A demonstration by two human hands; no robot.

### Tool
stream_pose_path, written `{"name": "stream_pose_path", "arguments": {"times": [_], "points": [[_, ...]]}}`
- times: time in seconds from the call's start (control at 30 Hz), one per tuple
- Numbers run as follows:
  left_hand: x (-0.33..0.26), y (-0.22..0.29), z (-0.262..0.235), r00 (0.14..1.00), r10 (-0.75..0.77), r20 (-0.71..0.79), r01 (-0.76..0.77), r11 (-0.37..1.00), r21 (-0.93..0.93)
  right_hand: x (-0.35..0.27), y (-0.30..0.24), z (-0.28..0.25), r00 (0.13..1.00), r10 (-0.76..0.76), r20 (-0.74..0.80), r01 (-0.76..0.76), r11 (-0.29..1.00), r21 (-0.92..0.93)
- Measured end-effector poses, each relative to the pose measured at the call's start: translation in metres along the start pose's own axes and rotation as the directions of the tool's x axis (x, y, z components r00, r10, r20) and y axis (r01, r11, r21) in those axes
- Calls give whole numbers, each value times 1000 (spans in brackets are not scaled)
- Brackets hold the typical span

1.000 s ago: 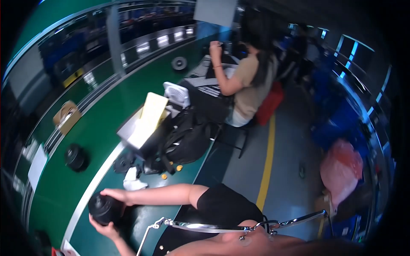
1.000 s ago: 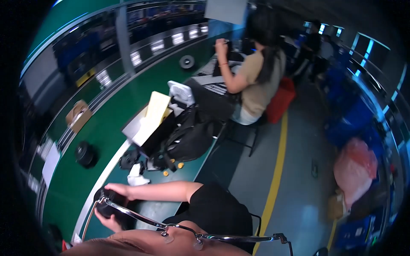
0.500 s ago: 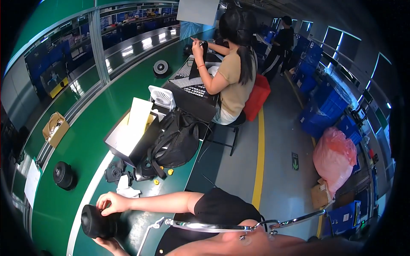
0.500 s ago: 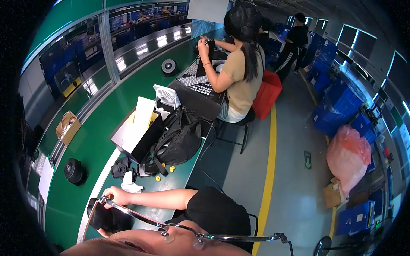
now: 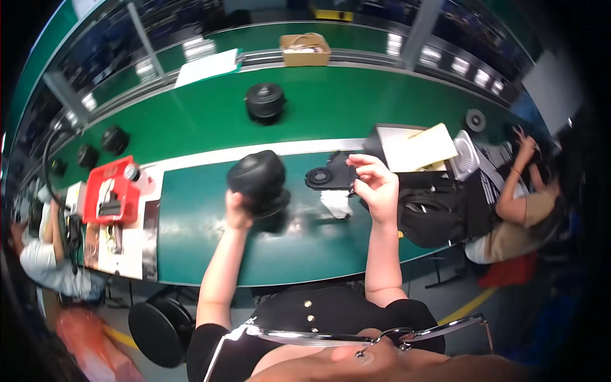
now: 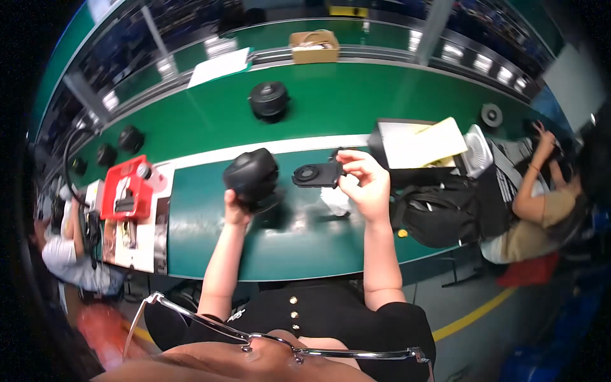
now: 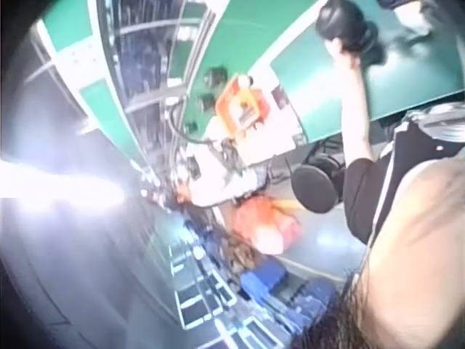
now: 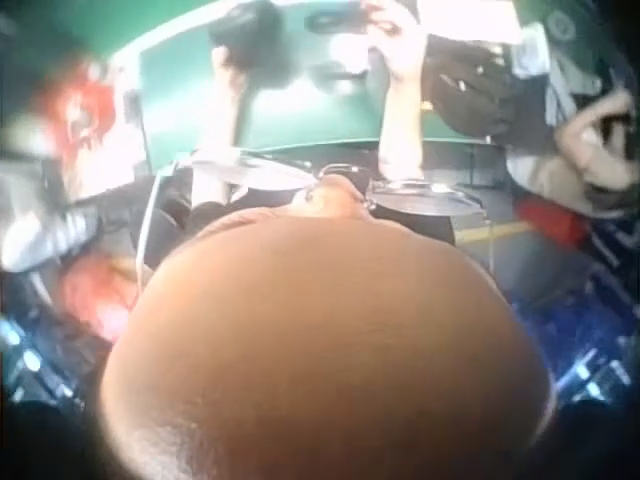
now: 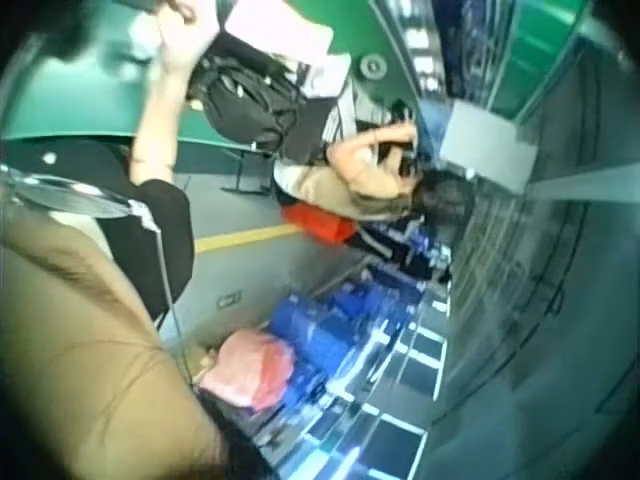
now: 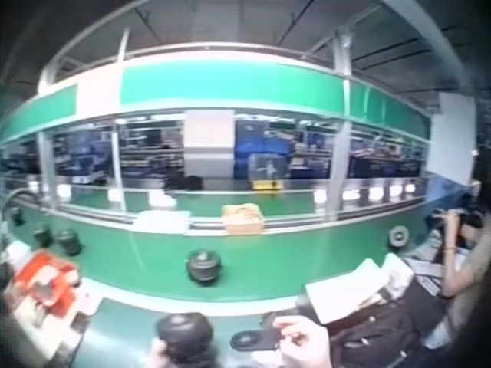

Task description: Cleaning and inspecting black hemispherical light fixture housings at a factory workstation.

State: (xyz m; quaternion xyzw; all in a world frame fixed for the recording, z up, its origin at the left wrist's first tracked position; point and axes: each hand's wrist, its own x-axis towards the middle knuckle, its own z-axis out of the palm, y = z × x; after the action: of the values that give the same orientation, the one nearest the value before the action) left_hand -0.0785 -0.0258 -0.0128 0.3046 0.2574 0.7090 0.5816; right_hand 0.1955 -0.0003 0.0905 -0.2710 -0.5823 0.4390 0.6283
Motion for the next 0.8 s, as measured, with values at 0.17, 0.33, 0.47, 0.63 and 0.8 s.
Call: {"name": "stream_pose_path", "arguments": {"times": [0.17,0.33,0.47,0.63,0.8], "points": [[-12,7,20,991,-10,135,0,997,75,-18,48,74,954,242,178,-237,970,-51],[-13,9,22,966,-178,187,197,976,-90,-7,65,48,944,212,254,-242,965,96],[-16,7,29,915,-341,214,372,920,-124,-11,75,56,919,204,338,-277,944,181],[-21,3,35,877,-434,205,449,893,-31,-26,89,56,785,395,478,-605,654,454],[-15,1,26,856,315,410,-517,540,664,-40,102,72,721,518,460,-674,370,640]]}}
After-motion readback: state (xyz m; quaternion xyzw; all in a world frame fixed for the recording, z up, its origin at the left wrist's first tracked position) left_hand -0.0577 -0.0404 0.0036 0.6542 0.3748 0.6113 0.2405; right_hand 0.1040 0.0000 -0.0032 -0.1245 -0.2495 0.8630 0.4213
